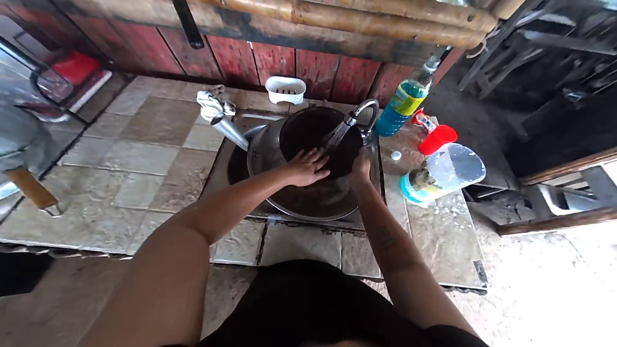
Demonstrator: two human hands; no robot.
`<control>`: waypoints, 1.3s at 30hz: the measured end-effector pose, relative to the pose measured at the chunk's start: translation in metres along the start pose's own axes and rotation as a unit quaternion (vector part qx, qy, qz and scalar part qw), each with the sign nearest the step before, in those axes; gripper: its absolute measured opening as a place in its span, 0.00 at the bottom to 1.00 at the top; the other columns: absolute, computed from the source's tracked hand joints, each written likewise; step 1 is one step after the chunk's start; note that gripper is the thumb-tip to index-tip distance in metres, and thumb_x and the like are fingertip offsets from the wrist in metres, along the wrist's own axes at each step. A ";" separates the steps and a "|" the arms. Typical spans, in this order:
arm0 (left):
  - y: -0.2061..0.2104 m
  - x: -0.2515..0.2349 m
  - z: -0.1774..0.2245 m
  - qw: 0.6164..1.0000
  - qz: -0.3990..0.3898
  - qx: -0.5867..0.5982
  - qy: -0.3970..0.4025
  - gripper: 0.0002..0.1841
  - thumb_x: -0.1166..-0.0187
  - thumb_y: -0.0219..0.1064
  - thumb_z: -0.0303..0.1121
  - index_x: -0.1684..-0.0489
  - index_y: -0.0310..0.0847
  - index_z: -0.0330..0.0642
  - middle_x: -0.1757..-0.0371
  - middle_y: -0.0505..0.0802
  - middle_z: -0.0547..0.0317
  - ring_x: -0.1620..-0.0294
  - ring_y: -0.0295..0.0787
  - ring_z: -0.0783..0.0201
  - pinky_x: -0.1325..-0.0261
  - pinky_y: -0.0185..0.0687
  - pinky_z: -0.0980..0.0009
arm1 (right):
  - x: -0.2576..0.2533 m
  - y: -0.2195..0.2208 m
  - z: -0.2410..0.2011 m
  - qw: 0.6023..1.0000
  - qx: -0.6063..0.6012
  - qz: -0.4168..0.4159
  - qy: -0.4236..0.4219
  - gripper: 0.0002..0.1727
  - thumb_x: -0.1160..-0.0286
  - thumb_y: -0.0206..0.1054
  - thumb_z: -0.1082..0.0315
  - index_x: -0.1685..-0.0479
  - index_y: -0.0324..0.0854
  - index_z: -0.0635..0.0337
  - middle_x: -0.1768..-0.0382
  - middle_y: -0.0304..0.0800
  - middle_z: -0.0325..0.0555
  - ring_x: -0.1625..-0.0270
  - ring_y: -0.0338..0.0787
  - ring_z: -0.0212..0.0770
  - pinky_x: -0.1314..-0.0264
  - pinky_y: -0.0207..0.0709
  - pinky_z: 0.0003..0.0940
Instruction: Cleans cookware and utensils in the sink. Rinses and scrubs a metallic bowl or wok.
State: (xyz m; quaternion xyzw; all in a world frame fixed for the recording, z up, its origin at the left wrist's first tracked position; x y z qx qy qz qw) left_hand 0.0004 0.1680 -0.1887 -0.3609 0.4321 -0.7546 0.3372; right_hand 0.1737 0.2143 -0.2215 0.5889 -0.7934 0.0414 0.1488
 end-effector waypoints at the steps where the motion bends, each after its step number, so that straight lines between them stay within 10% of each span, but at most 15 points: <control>1: 0.001 -0.012 0.006 1.000 0.019 -0.001 -0.009 0.38 0.08 0.43 0.59 0.04 0.48 0.44 0.03 0.47 0.44 0.03 0.33 0.38 0.07 0.28 0.35 | 0.008 0.003 0.000 1.000 -0.004 0.001 0.009 0.33 0.03 0.34 0.46 0.12 0.61 0.58 0.19 0.74 0.56 0.20 0.76 0.49 0.20 0.71 0.55; 5: -0.002 -0.059 0.028 0.993 0.082 -0.020 0.076 0.32 0.09 0.51 0.50 0.08 0.60 0.46 0.06 0.60 0.51 0.04 0.46 0.47 0.06 0.34 0.44 | 0.042 0.004 -0.014 1.000 0.009 -0.004 0.015 0.26 0.03 0.43 0.52 0.26 0.73 0.62 0.42 0.85 0.54 0.45 0.87 0.45 0.43 0.83 0.47; 9: -0.041 -0.066 0.006 0.989 0.124 0.047 -0.059 0.46 0.16 0.57 0.64 0.04 0.49 0.43 0.04 0.48 0.36 0.04 0.34 0.35 0.08 0.24 0.34 | 0.064 -0.004 -0.031 1.000 -0.016 -0.025 -0.010 0.29 0.03 0.39 0.50 0.20 0.68 0.60 0.33 0.83 0.52 0.34 0.84 0.42 0.32 0.80 0.49; 15: -0.069 -0.076 0.032 0.996 0.089 0.002 0.020 0.44 0.15 0.57 0.62 0.04 0.50 0.46 0.05 0.54 0.39 0.03 0.36 0.39 0.07 0.16 0.37 | 0.073 0.005 -0.040 0.999 -0.009 -0.047 -0.021 0.28 0.02 0.37 0.52 0.25 0.70 0.63 0.42 0.85 0.46 0.42 0.86 0.35 0.38 0.83 0.41; 19: -0.109 -0.074 -0.004 0.993 0.084 0.016 -0.083 0.24 0.10 0.57 0.46 0.28 0.81 0.36 0.26 0.84 0.37 0.19 0.72 0.37 0.17 0.59 0.37 | 0.077 -0.011 -0.051 0.998 0.033 -0.039 -0.022 0.25 0.02 0.38 0.54 0.24 0.67 0.62 0.44 0.81 0.42 0.46 0.84 0.28 0.42 0.82 0.36; 24: -0.115 -0.040 -0.065 0.971 0.107 0.144 -0.158 0.22 0.07 0.53 0.41 0.28 0.80 0.33 0.32 0.87 0.34 0.28 0.82 0.38 0.28 0.74 0.38 | 0.047 -0.027 -0.052 0.995 0.003 0.013 -0.104 0.27 0.02 0.34 0.57 0.19 0.62 0.66 0.32 0.78 0.48 0.33 0.81 0.31 0.28 0.76 0.35; 26: -0.102 -0.005 -0.061 0.900 0.130 0.364 -0.202 0.23 0.08 0.55 0.36 0.24 0.72 0.27 0.29 0.83 0.31 0.29 0.82 0.42 0.29 0.77 0.46 | 0.045 -0.015 -0.051 0.994 0.003 0.024 -0.105 0.28 0.02 0.32 0.56 0.16 0.60 0.66 0.27 0.75 0.52 0.28 0.78 0.36 0.24 0.73 0.40; 28: -0.089 0.026 -0.045 0.740 0.164 0.603 -0.249 0.21 0.11 0.59 0.34 0.25 0.70 0.32 0.34 0.83 0.39 0.40 0.82 0.54 0.38 0.81 0.57 | 0.043 0.002 -0.045 0.997 -0.032 -0.011 -0.076 0.30 0.02 0.31 0.53 0.14 0.58 0.62 0.23 0.74 0.50 0.24 0.77 0.38 0.22 0.73 0.43; 30: -0.093 0.048 -0.032 0.677 0.215 0.646 -0.278 0.20 0.16 0.63 0.29 0.28 0.73 0.33 0.36 0.84 0.41 0.43 0.81 0.55 0.42 0.80 0.59 | 0.034 0.023 -0.035 0.997 -0.049 -0.062 -0.020 0.27 0.02 0.35 0.53 0.18 0.62 0.59 0.31 0.78 0.47 0.32 0.82 0.37 0.29 0.78 0.42; 34: -0.123 0.076 -0.018 0.805 0.284 0.474 -0.214 0.23 0.17 0.57 0.20 0.21 0.70 0.33 0.32 0.84 0.37 0.34 0.82 0.48 0.36 0.78 0.51 | 0.003 0.054 -0.016 0.980 0.107 -0.137 0.099 0.16 0.05 0.45 0.58 0.37 0.69 0.61 0.62 0.75 0.41 0.68 0.78 0.32 0.65 0.79 0.32; 39: -0.142 0.117 0.039 0.974 0.173 0.123 -0.083 0.28 0.23 0.63 0.18 0.19 0.74 0.39 0.31 0.87 0.36 0.27 0.81 0.39 0.26 0.73 0.41 | -0.008 0.080 -0.037 0.926 0.047 -0.341 0.152 0.35 0.05 0.21 0.50 0.20 0.58 0.68 0.33 0.80 0.60 0.38 0.88 0.49 0.39 0.85 0.44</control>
Point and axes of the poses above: each hand's wrist, its own x-axis away from the middle knuckle, its own y-axis out of the palm, z = x × y, the point moved 3 cm from there along -x, towards the middle knuckle
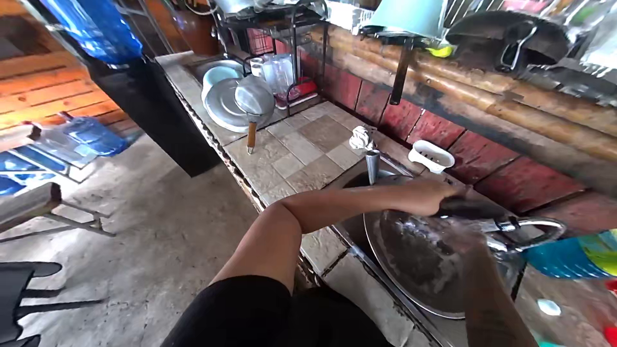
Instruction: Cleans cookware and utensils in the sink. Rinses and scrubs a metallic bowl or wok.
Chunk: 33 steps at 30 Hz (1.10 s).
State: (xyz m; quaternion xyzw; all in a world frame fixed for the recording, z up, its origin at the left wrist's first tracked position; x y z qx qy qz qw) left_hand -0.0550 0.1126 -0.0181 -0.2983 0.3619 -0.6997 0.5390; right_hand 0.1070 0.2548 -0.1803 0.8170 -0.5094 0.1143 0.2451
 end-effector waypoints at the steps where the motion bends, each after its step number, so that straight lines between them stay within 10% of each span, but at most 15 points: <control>1: 0.010 0.007 0.004 0.998 -0.028 -0.047 0.037 0.28 0.23 0.64 0.18 0.20 0.75 0.43 0.32 0.88 0.37 0.28 0.82 0.38 0.28 0.74 0.40 | 0.003 -0.003 -0.006 0.999 0.013 -0.024 -0.021 0.33 0.05 0.21 0.55 0.22 0.60 0.69 0.37 0.82 0.58 0.41 0.89 0.46 0.41 0.86 0.41; 3: 0.038 0.013 -0.002 0.985 -0.065 -0.110 0.118 0.27 0.18 0.60 0.20 0.18 0.76 0.49 0.27 0.86 0.39 0.26 0.81 0.39 0.23 0.72 0.41 | 0.012 -0.011 -0.014 0.989 0.104 -0.049 -0.090 0.20 0.05 0.35 0.73 0.29 0.68 0.74 0.49 0.84 0.50 0.51 0.85 0.33 0.47 0.83 0.28; 6: 0.076 0.010 -0.027 0.973 -0.059 -0.119 0.189 0.23 0.14 0.60 0.24 0.22 0.81 0.51 0.18 0.80 0.42 0.14 0.69 0.39 0.09 0.51 0.42 | 0.026 -0.026 -0.001 0.989 0.121 -0.016 -0.083 0.15 0.08 0.43 0.68 0.49 0.77 0.58 0.67 0.88 0.33 0.65 0.88 0.24 0.60 0.86 0.24; 9: 0.102 -0.004 -0.044 0.972 -0.113 -0.123 0.167 0.36 0.26 0.78 0.35 0.15 0.71 0.45 0.11 0.68 0.40 0.07 0.55 0.40 0.06 0.40 0.47 | 0.036 -0.043 0.014 0.982 0.043 0.160 -0.093 0.18 0.08 0.53 0.57 0.37 0.77 0.61 0.54 0.88 0.40 0.54 0.88 0.31 0.49 0.86 0.35; 12: 0.138 -0.033 -0.034 0.975 -0.096 -0.119 0.158 0.36 0.12 0.59 0.51 0.11 0.62 0.35 0.08 0.63 0.40 0.05 0.50 0.43 0.06 0.41 0.51 | 0.033 -0.046 0.022 0.964 0.007 0.233 -0.128 0.26 0.05 0.49 0.52 0.26 0.70 0.65 0.43 0.86 0.49 0.44 0.87 0.37 0.39 0.84 0.42; 17: 0.147 -0.106 -0.003 0.989 -0.020 -0.091 0.117 0.31 0.10 0.53 0.37 0.10 0.55 0.30 0.06 0.57 0.38 0.04 0.45 0.45 0.05 0.37 0.51 | 0.057 -0.022 0.021 0.951 -0.047 0.259 -0.163 0.27 0.02 0.37 0.50 0.29 0.71 0.61 0.49 0.86 0.42 0.48 0.87 0.30 0.42 0.84 0.34; 21: 0.135 -0.154 0.014 0.994 -0.069 -0.070 0.048 0.30 0.07 0.48 0.47 0.07 0.57 0.47 0.08 0.63 0.40 0.05 0.43 0.37 0.06 0.28 0.39 | 0.081 -0.016 0.010 0.936 0.097 0.291 -0.171 0.31 0.02 0.35 0.50 0.25 0.72 0.65 0.37 0.85 0.50 0.37 0.85 0.34 0.30 0.79 0.40; 26: 0.091 -0.178 0.006 0.996 -0.088 0.009 -0.032 0.25 0.10 0.57 0.44 0.34 0.82 0.26 0.31 0.85 0.30 0.24 0.77 0.36 0.23 0.66 0.38 | 0.105 -0.027 0.011 0.900 0.174 0.363 -0.167 0.32 0.04 0.42 0.49 0.24 0.73 0.70 0.30 0.82 0.60 0.28 0.82 0.42 0.21 0.72 0.45; 33: 0.079 -0.149 -0.102 0.934 0.074 0.328 -0.121 0.24 0.08 0.55 0.41 0.22 0.75 0.32 0.25 0.83 0.35 0.21 0.77 0.46 0.17 0.67 0.49 | 0.092 -0.045 0.024 0.919 -0.038 0.335 -0.202 0.28 0.02 0.39 0.52 0.19 0.66 0.61 0.35 0.82 0.48 0.37 0.84 0.35 0.35 0.81 0.39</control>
Point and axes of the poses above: each hand's wrist, its own x-axis away from the middle knuckle, its own y-axis out of the palm, z = x × y, the point moved 3 cm from there along -x, towards the middle knuckle
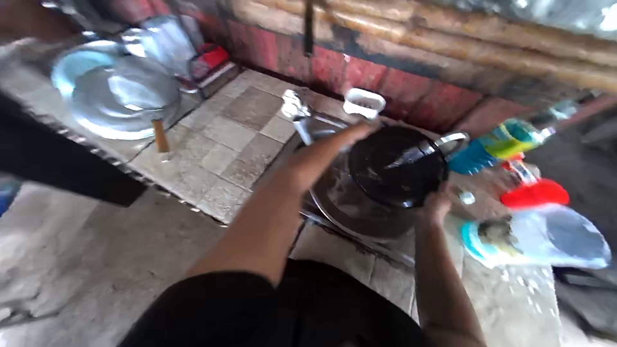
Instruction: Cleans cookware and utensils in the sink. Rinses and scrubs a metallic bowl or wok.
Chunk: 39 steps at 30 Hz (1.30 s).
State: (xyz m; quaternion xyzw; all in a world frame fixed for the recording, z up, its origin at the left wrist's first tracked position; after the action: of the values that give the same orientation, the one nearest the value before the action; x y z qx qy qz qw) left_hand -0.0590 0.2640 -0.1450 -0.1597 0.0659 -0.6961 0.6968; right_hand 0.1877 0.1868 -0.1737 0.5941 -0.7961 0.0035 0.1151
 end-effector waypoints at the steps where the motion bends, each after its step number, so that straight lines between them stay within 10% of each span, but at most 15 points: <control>1: -0.003 0.011 -0.009 0.994 0.015 0.085 -0.074 0.27 0.08 0.55 0.47 0.23 0.74 0.33 0.26 0.83 0.38 0.25 0.79 0.48 0.22 0.72 0.48 | -0.009 0.001 0.012 0.999 -0.048 -0.001 0.019 0.29 0.03 0.37 0.49 0.18 0.65 0.58 0.36 0.83 0.49 0.36 0.85 0.38 0.35 0.82 0.43; 3: -0.002 0.030 -0.021 0.967 0.028 0.205 -0.148 0.26 0.10 0.55 0.52 0.25 0.74 0.42 0.39 0.89 0.49 0.42 0.87 0.56 0.41 0.85 0.55 | -0.030 0.008 0.036 0.992 -0.106 0.013 0.063 0.34 0.06 0.39 0.40 0.18 0.68 0.57 0.34 0.85 0.53 0.33 0.86 0.46 0.33 0.83 0.53; 6: -0.006 0.066 -0.014 0.948 -0.004 0.299 -0.110 0.24 0.13 0.57 0.30 0.18 0.63 0.47 0.38 0.89 0.51 0.44 0.91 0.58 0.42 0.89 0.57 | -0.057 0.031 0.062 0.987 -0.081 -0.001 0.137 0.38 0.07 0.36 0.37 0.20 0.70 0.60 0.31 0.84 0.57 0.31 0.85 0.51 0.31 0.80 0.58; 13: -0.030 0.109 0.051 0.995 0.016 0.091 0.024 0.24 0.15 0.58 0.23 0.20 0.67 0.42 0.31 0.86 0.55 0.36 0.87 0.65 0.36 0.87 0.63 | -0.063 0.081 0.067 0.972 0.017 -0.094 0.216 0.21 0.07 0.50 0.64 0.22 0.66 0.62 0.39 0.79 0.58 0.46 0.83 0.49 0.47 0.83 0.47; 18: -0.043 0.129 0.066 0.996 -0.005 -0.071 0.052 0.19 0.19 0.63 0.21 0.29 0.76 0.36 0.36 0.89 0.53 0.38 0.86 0.71 0.32 0.83 0.68 | -0.077 0.081 0.060 0.936 0.004 -0.219 0.274 0.24 0.07 0.48 0.51 0.26 0.72 0.55 0.47 0.90 0.53 0.52 0.93 0.49 0.56 0.88 0.45; 20: -0.048 0.143 0.068 0.974 -0.055 -0.206 0.076 0.14 0.20 0.65 0.21 0.38 0.82 0.33 0.42 0.91 0.48 0.41 0.88 0.63 0.31 0.81 0.59 | -0.078 0.073 0.049 0.920 0.013 -0.279 0.274 0.34 0.07 0.35 0.40 0.23 0.72 0.54 0.43 0.90 0.56 0.49 0.93 0.52 0.52 0.88 0.48; 22: -0.041 0.159 0.062 0.932 -0.127 -0.317 0.124 0.14 0.20 0.63 0.18 0.40 0.87 0.32 0.43 0.93 0.40 0.38 0.89 0.47 0.29 0.76 0.43 | -0.072 0.061 0.037 0.916 0.002 -0.311 0.252 0.28 0.06 0.40 0.45 0.25 0.71 0.53 0.45 0.90 0.55 0.48 0.93 0.52 0.51 0.89 0.50; 26: -0.013 0.165 0.013 0.842 -0.226 -0.446 0.204 0.29 0.23 0.53 0.09 0.33 0.90 0.49 0.28 0.89 0.50 0.21 0.81 0.45 0.12 0.55 0.39 | -0.064 0.037 0.044 0.938 0.030 -0.263 0.222 0.18 0.08 0.51 0.55 0.36 0.77 0.56 0.54 0.88 0.40 0.55 0.88 0.33 0.52 0.85 0.34; 30: 0.019 0.143 -0.031 0.808 -0.232 -0.527 0.123 0.37 0.19 0.71 0.42 0.12 0.64 0.38 0.10 0.63 0.32 0.08 0.52 0.31 0.09 0.43 0.36 | -0.055 0.022 0.048 0.980 0.058 -0.084 0.172 0.23 0.06 0.52 0.55 0.25 0.74 0.60 0.35 0.84 0.54 0.34 0.85 0.47 0.33 0.81 0.51; 32: 0.055 0.134 -0.037 0.828 -0.235 -0.493 0.126 0.46 0.19 0.64 0.59 0.09 0.56 0.35 0.06 0.55 0.34 0.06 0.42 0.32 0.07 0.39 0.39 | -0.044 0.026 0.043 0.989 0.074 -0.041 0.122 0.25 0.03 0.45 0.54 0.22 0.72 0.60 0.29 0.82 0.56 0.28 0.83 0.49 0.28 0.78 0.53; 36: 0.110 0.095 -0.030 0.846 -0.256 -0.428 0.188 0.37 0.05 0.39 0.54 0.05 0.46 0.35 0.04 0.52 0.45 0.03 0.36 0.45 0.04 0.29 0.49 | -0.030 0.023 0.034 0.989 0.126 -0.029 0.079 0.27 0.02 0.38 0.56 0.22 0.71 0.64 0.30 0.81 0.61 0.29 0.82 0.51 0.28 0.76 0.54; 39: 0.113 0.053 -0.029 0.870 -0.156 -0.429 0.186 0.38 0.07 0.47 0.54 0.05 0.45 0.37 0.04 0.49 0.41 0.03 0.35 0.41 0.05 0.28 0.44 | -0.022 0.006 0.026 0.990 0.127 -0.027 0.059 0.26 0.02 0.39 0.58 0.23 0.72 0.66 0.31 0.81 0.61 0.30 0.82 0.50 0.27 0.76 0.52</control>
State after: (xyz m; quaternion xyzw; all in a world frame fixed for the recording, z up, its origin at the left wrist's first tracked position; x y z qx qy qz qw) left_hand 0.0401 0.2057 -0.2010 -0.3188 0.4606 -0.7158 0.4170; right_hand 0.1830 0.2062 -0.2022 0.6240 -0.7647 0.1363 0.0854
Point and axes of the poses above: each hand's wrist, its own x-axis away from the middle knuckle, its own y-axis out of the palm, z = x × y, the point moved 3 cm from there along -x, towards the middle knuckle
